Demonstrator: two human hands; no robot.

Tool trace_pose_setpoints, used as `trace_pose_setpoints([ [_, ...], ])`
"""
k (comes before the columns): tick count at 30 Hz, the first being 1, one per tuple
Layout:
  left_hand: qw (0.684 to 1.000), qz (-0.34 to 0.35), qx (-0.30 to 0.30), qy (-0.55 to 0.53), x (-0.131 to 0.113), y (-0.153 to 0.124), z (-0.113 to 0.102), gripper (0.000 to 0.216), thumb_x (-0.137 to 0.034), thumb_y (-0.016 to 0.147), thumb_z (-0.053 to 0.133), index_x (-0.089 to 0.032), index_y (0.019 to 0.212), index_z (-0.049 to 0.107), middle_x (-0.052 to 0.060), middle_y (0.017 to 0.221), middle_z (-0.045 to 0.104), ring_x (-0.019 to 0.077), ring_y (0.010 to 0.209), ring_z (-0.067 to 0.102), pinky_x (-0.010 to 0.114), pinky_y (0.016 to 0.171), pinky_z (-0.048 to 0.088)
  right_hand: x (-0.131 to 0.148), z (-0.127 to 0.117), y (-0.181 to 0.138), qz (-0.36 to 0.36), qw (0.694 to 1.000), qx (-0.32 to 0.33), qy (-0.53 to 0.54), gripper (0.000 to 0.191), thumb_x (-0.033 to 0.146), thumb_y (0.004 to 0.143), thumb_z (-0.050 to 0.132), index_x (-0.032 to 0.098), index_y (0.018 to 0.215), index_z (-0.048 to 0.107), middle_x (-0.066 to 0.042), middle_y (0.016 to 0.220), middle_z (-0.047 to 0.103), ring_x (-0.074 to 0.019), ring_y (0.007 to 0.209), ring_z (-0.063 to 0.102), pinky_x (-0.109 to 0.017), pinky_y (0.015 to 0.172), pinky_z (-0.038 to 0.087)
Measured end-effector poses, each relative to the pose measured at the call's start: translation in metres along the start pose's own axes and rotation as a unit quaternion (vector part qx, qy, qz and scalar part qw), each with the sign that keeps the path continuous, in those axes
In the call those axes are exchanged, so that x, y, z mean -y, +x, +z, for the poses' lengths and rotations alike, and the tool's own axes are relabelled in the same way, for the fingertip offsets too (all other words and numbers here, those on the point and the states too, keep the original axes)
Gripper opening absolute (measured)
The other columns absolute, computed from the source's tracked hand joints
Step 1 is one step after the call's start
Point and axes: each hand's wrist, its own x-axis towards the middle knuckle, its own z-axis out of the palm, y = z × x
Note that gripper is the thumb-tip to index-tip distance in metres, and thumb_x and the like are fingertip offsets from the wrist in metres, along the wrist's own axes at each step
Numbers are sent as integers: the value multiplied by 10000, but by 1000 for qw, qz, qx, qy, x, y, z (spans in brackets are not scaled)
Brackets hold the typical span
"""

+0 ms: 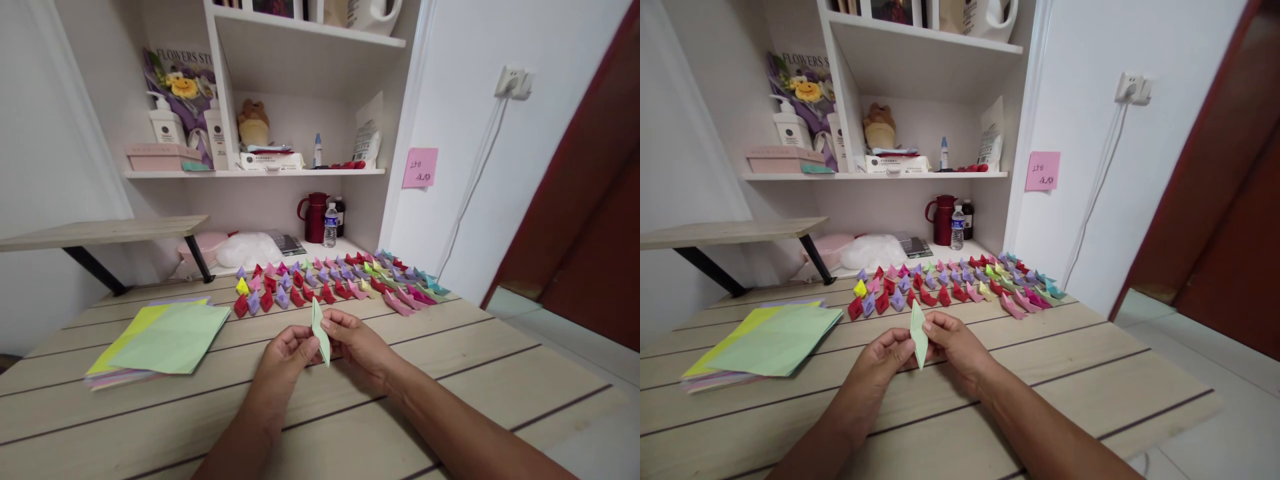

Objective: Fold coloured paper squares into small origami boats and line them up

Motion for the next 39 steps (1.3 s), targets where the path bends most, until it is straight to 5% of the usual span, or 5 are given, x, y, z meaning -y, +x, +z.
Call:
trace_pose_setpoints([
  [4, 1000, -6, -10, 16, 2, 2, -2, 325, -423, 686, 794, -168, 868, 710, 13, 657, 671, 142, 665, 578, 271, 731, 439, 0, 3, -2, 3, 1000, 8, 15, 355, 465, 730, 796, 172, 833, 624, 3, 685, 640, -144, 584, 599, -295, 624, 448],
  [17, 999, -14, -28, 15, 0, 1, -2, 286, -431, 708, 761, -175, 822, 705, 11, 644, 670, 134, 647, 573, 263, 710, 446, 1, 5, -2, 11, 999, 22, 33, 361, 465, 705, 812, 158, 768, 634, -12, 676, 645, -140, 595, 591, -274, 605, 454],
  [27, 998, -5, -58, 19, 2, 5, 1, 355, -406, 555, 843, -177, 763, 668, 24, 709, 708, 141, 662, 607, 267, 701, 470, 7, 11, -4, -44, 995, -12, -84, 373, 507, 749, 761, 154, 727, 643, 16, 615, 581, -95, 536, 492, -245, 569, 379],
  [39, 995, 17, -73, 69, 4, 6, 2, 277, -384, 627, 742, -181, 793, 651, 17, 707, 699, 146, 696, 593, 257, 706, 448, 5, 8, 0, -119, 977, -50, -171, 354, 512, 800, 699, 163, 767, 648, 33, 607, 554, -97, 528, 469, -239, 530, 377],
])
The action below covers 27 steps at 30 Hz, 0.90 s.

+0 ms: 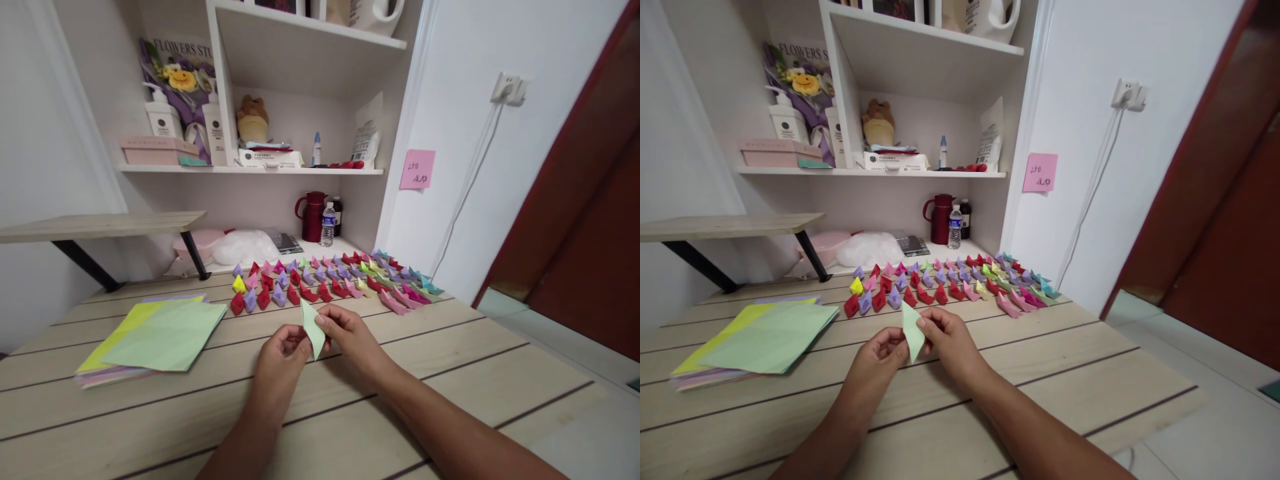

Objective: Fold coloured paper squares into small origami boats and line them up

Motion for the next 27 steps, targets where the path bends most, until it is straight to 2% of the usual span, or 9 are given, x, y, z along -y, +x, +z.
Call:
trace_pose_setpoints([
  [3, 1000, 5, 7, 9, 2, 2, 2, 301, -364, 608, 722, -180, 831, 640, 20, 724, 702, 153, 713, 602, 263, 724, 458, 1, 0, 0, -1, 1000, 9, 1, 351, 508, 801, 698, 161, 777, 655, 30, 607, 561, -100, 538, 481, -238, 538, 394],
  [7, 999, 6, 28, 26, 5, 3, 6, 229, -359, 627, 640, -182, 772, 625, 14, 679, 681, 130, 579, 553, 258, 614, 441, 0, 0, 0, 1, 1000, 13, 6, 328, 486, 791, 711, 163, 774, 658, 25, 618, 577, -103, 546, 497, -239, 544, 409],
  [12, 997, 20, 11, 71, 8, 1, 8, 143, -331, 665, 582, -193, 687, 614, -11, 617, 623, 120, 542, 511, 248, 565, 399, 1, 2, 1, 13, 1000, 1, 28, 341, 484, 754, 741, 196, 909, 646, 34, 665, 587, -109, 546, 518, -239, 527, 438],
  [17, 993, 38, -13, 115, 10, 1, 7, 96, -299, 666, 597, -205, 648, 605, -32, 588, 580, 125, 583, 491, 243, 584, 370, 4, 2, 0, 29, 999, 3, 44, 320, 459, 746, 754, 165, 748, 629, 25, 592, 570, -99, 512, 497, -233, 515, 411],
  [20, 991, 44, -17, 125, 9, 2, 5, 130, -331, 681, 625, -203, 667, 608, -13, 656, 622, 135, 648, 511, 248, 643, 394, 4, 1, 0, 28, 998, 3, 51, 311, 447, 743, 762, 164, 751, 633, 30, 602, 568, -90, 517, 481, -228, 527, 402],
  [22, 992, 47, -4, 118, 10, 2, 5, 161, -361, 698, 618, -201, 717, 618, -2, 689, 639, 142, 669, 529, 255, 661, 415, 3, 1, 0, 27, 998, 7, 55, 305, 444, 748, 761, 167, 759, 636, 29, 616, 573, -92, 529, 486, -231, 541, 406],
  [27, 993, 43, 58, 92, 14, 1, 5, 284, -455, 772, 520, -192, 834, 610, 26, 731, 664, 149, 590, 569, 275, 571, 462, 2, -1, 0, 37, 997, 27, 59, 319, 476, 787, 716, 167, 753, 641, 16, 584, 569, -121, 535, 506, -250, 535, 412],
])
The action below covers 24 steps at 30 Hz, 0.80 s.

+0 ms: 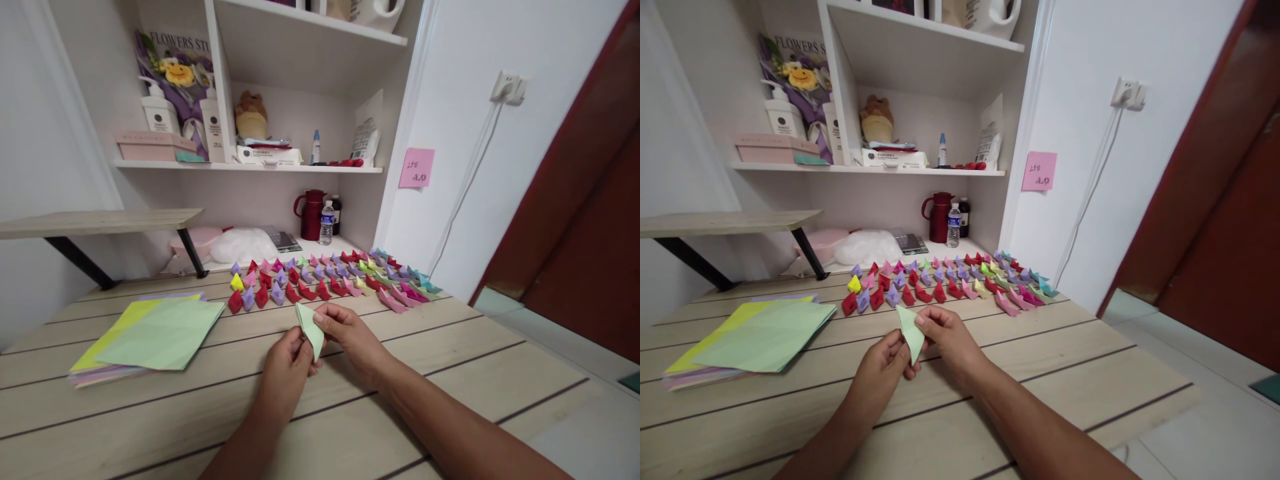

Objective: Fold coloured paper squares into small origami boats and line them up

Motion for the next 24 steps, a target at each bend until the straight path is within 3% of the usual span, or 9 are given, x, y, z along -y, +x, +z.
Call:
trace_pose_setpoints([
  [2, 1000, 4, -12, 10, 4, 0, -1, 261, -447, 773, 529, -198, 822, 595, 27, 741, 666, 150, 596, 578, 275, 568, 463, 0, 0, 0, 0, 1000, -4, 0, 320, 471, 773, 731, 164, 751, 645, 15, 595, 573, -113, 534, 497, -248, 543, 408],
  [5, 996, 7, -82, 41, 10, 3, -3, 188, -400, 741, 581, -223, 788, 540, 0, 712, 637, 152, 616, 577, 269, 582, 445, 2, 0, 1, -6, 1000, -16, -3, 324, 466, 734, 770, 162, 753, 658, 11, 646, 596, -98, 548, 485, -241, 562, 402],
  [9, 980, 0, -183, 82, 13, 7, -7, 274, -355, 664, 667, -251, 826, 473, -47, 652, 568, 170, 589, 563, 279, 564, 413, 2, 2, 2, -12, 1000, -17, -9, 325, 472, 724, 779, 169, 750, 665, 15, 644, 593, -99, 550, 480, -239, 558, 386],
  [11, 975, 14, -205, 89, 11, 7, -7, 299, -335, 648, 670, -250, 870, 488, -31, 727, 588, 179, 641, 586, 297, 611, 440, 1, 2, 1, -14, 1000, -14, -11, 321, 470, 732, 773, 170, 750, 660, 20, 634, 583, -98, 547, 477, -238, 558, 377],
  [14, 975, 58, -197, 81, 5, 6, -7, 267, -306, 652, 626, -239, 906, 576, 22, 959, 617, 175, 792, 615, 329, 782, 479, 0, 1, 1, -16, 1000, -7, -14, 324, 472, 739, 770, 169, 765, 658, 18, 651, 587, -96, 548, 479, -241, 562, 376],
  [16, 978, 77, -179, 73, 2, 5, -7, 235, -307, 664, 602, -235, 885, 634, 30, 1002, 613, 167, 819, 611, 323, 824, 476, 0, 1, 2, -19, 1000, -5, -17, 325, 473, 743, 767, 168, 761, 657, 17, 653, 583, -96, 551, 478, -244, 565, 379],
  [24, 996, 36, -81, 17, -4, 2, -3, 219, -377, 729, 564, -202, 830, 650, -41, 580, 550, 121, 502, 507, 235, 500, 427, -2, 0, 4, -29, 998, -32, -41, 352, 465, 692, 795, 185, 793, 608, 30, 669, 559, -105, 575, 481, -229, 518, 395],
])
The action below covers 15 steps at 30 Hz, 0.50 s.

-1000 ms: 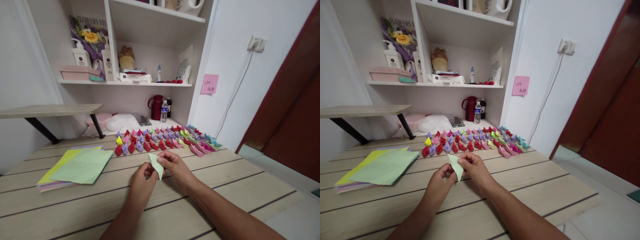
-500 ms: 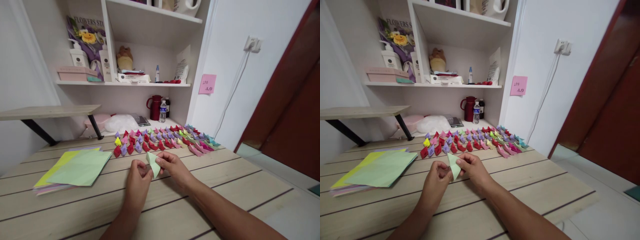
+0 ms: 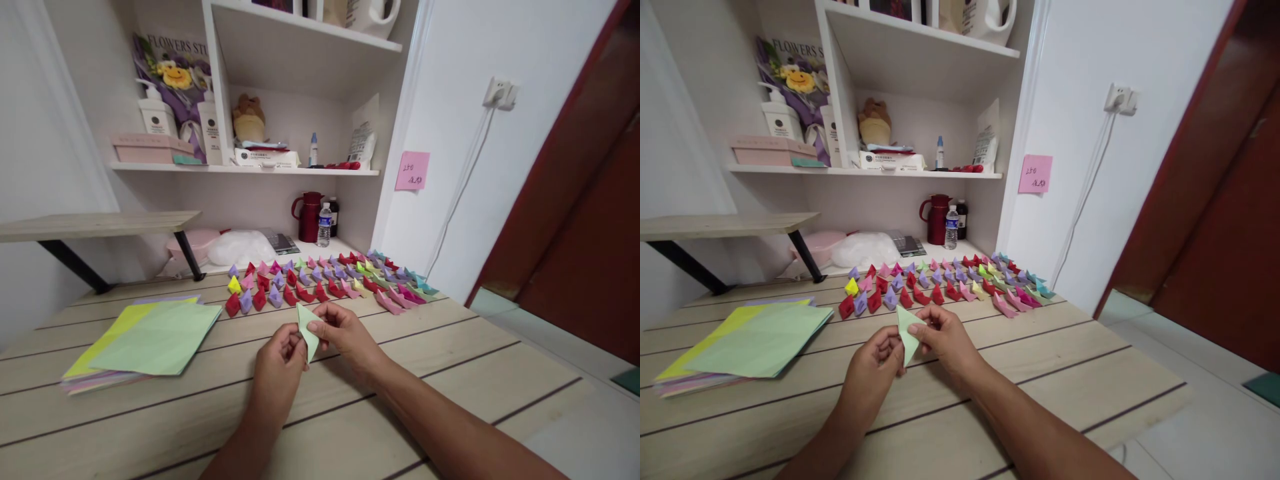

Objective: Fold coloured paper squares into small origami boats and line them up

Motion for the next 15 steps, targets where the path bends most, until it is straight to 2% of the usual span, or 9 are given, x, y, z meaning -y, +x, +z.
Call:
trace_pose_setpoints([
  [5, 1000, -12, 7, 5, -4, -3, 1, 197, -397, 726, 559, -210, 735, 622, -44, 556, 550, 114, 477, 500, 224, 482, 423, -4, -2, 2, -19, 999, -32, -30, 428, 428, 707, 778, 225, 983, 522, 57, 699, 538, -117, 568, 505, -244, 536, 413],
  [9, 999, -1, -9, 37, 1, -3, 0, 192, -397, 745, 551, -215, 735, 612, -44, 564, 537, 121, 491, 508, 229, 490, 423, -5, -5, 2, -60, 991, -78, -85, 353, 304, 674, 809, 220, 835, 506, 60, 726, 473, -113, 645, 444, -235, 597, 375],
  [12, 997, 19, -25, 72, 5, -1, -1, 174, -382, 756, 559, -218, 731, 614, -41, 569, 540, 125, 518, 512, 230, 520, 414, -4, -3, 0, -65, 990, -42, -118, 234, 354, 790, 710, 198, 728, 547, 49, 654, 471, -118, 613, 427, -249, 582, 349],
  [15, 993, 39, -38, 104, 8, 1, -3, 167, -371, 769, 561, -222, 704, 598, -34, 570, 553, 129, 530, 513, 233, 529, 397, -2, -1, -4, -61, 989, 7, -136, 284, 422, 880, 599, 185, 723, 599, 25, 638, 524, -135, 615, 476, -267, 602, 378],
])
